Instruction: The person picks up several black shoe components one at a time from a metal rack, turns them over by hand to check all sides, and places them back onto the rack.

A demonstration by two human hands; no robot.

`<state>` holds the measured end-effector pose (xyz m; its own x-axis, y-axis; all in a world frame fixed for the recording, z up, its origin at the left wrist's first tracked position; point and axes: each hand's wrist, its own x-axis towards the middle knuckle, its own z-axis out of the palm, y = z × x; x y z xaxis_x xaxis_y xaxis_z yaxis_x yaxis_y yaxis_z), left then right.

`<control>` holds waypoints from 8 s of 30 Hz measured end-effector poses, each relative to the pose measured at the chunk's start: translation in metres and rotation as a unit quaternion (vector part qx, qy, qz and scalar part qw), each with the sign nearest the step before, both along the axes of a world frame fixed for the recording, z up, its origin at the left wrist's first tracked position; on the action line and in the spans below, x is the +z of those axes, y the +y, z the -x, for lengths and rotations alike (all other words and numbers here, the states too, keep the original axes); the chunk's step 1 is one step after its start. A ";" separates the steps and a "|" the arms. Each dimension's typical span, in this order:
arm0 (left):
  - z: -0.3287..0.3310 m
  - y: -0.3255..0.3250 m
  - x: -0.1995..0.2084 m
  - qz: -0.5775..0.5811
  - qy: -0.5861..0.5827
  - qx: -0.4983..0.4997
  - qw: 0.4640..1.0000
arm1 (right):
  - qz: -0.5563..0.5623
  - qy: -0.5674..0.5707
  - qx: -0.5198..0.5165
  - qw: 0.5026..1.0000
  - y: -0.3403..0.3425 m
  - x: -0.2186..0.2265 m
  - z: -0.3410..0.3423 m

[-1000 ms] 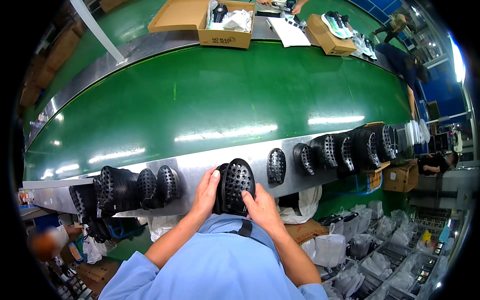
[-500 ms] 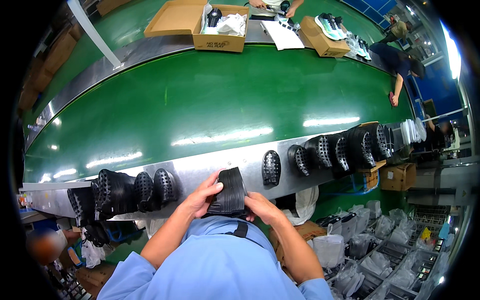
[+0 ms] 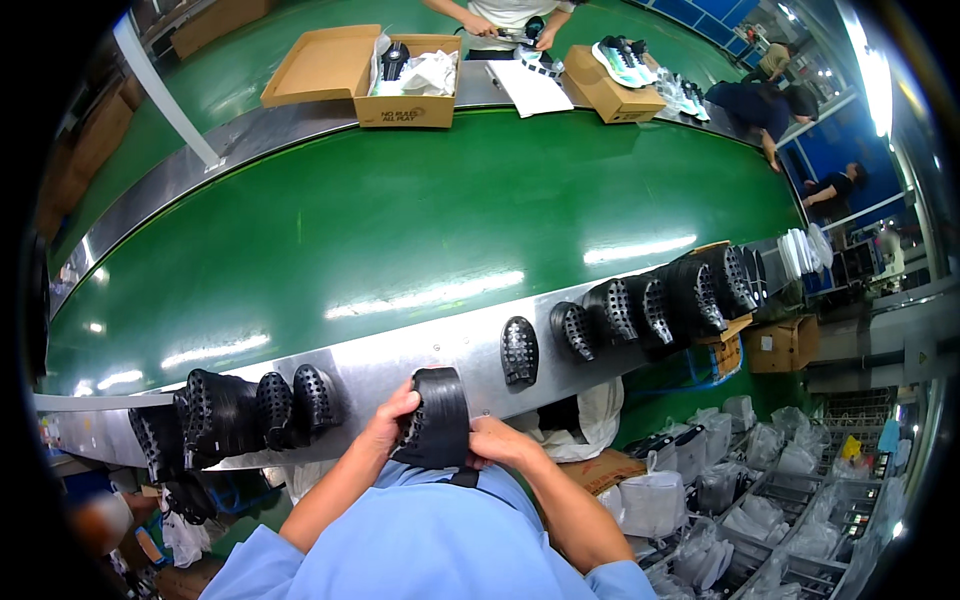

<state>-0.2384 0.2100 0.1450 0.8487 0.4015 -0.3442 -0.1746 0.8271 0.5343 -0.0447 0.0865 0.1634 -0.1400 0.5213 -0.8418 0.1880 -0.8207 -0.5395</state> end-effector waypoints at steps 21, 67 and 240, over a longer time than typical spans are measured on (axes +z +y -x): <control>-0.011 0.008 -0.076 -0.076 0.288 0.149 0.943 | -0.347 -0.499 -0.174 0.775 -0.037 -0.045 -0.037; -0.067 0.001 -0.005 -0.026 0.156 0.148 0.976 | -0.301 -0.211 -0.197 0.909 -0.042 0.046 0.005; 0.316 -0.065 0.155 -0.415 0.585 0.599 0.355 | -0.231 0.001 -0.184 0.955 0.017 -0.087 0.033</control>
<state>-0.5548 0.1450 0.3005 -0.6319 0.6081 0.4804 0.6086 0.0055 0.7935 -0.0778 0.1035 0.0767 0.1233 0.8517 -0.5094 -0.0676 -0.5049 -0.8605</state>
